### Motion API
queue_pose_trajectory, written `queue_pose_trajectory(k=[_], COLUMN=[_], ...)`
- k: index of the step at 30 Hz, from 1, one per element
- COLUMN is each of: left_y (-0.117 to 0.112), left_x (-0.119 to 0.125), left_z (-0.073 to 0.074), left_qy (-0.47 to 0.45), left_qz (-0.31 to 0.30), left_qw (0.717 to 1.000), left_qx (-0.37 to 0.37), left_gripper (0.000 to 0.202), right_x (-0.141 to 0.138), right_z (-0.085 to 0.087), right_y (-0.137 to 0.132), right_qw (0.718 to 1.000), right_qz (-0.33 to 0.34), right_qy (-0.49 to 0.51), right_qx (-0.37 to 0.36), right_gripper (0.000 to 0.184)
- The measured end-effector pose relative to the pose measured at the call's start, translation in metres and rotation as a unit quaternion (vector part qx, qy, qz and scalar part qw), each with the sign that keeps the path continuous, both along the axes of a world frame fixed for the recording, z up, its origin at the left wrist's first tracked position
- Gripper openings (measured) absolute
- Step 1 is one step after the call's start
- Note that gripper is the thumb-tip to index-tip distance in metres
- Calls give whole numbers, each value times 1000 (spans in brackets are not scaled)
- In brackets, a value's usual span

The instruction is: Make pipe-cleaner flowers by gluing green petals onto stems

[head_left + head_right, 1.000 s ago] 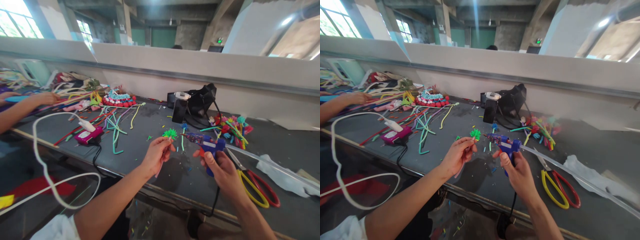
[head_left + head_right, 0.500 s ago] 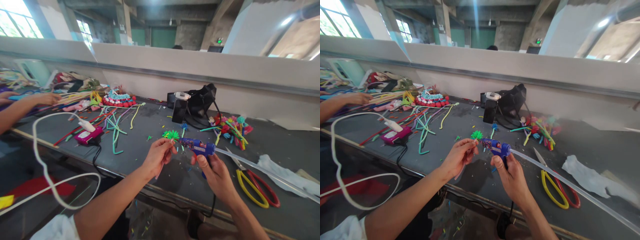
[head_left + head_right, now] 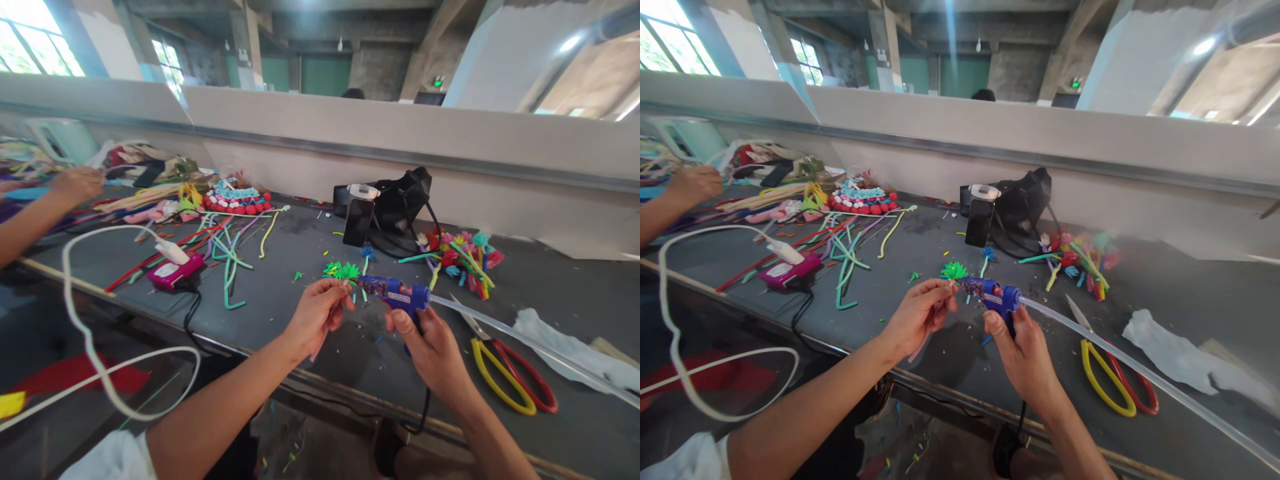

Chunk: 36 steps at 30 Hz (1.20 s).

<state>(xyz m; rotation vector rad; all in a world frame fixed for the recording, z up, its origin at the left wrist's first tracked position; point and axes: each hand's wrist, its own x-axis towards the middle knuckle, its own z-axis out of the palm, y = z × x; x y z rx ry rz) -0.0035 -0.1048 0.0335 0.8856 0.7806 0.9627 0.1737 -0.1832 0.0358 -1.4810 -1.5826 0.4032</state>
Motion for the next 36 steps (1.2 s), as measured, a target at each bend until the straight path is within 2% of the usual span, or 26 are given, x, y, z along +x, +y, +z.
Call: queue_pose_trajectory(k=[17, 36], left_y=[-1, 1], left_x=[0, -1], left_z=[2, 1], left_qy=[-1, -18], left_qz=[0, -1], left_qw=[1000, 1000], left_qx=[-3, -10], left_gripper=[16, 15], right_x=[-1, 3], right_z=[2, -1], right_y=[1, 2], right_qw=[1000, 1000], right_qz=[-12, -20], right_qy=[-12, -3], right_qx=[18, -14], right_gripper=[42, 41])
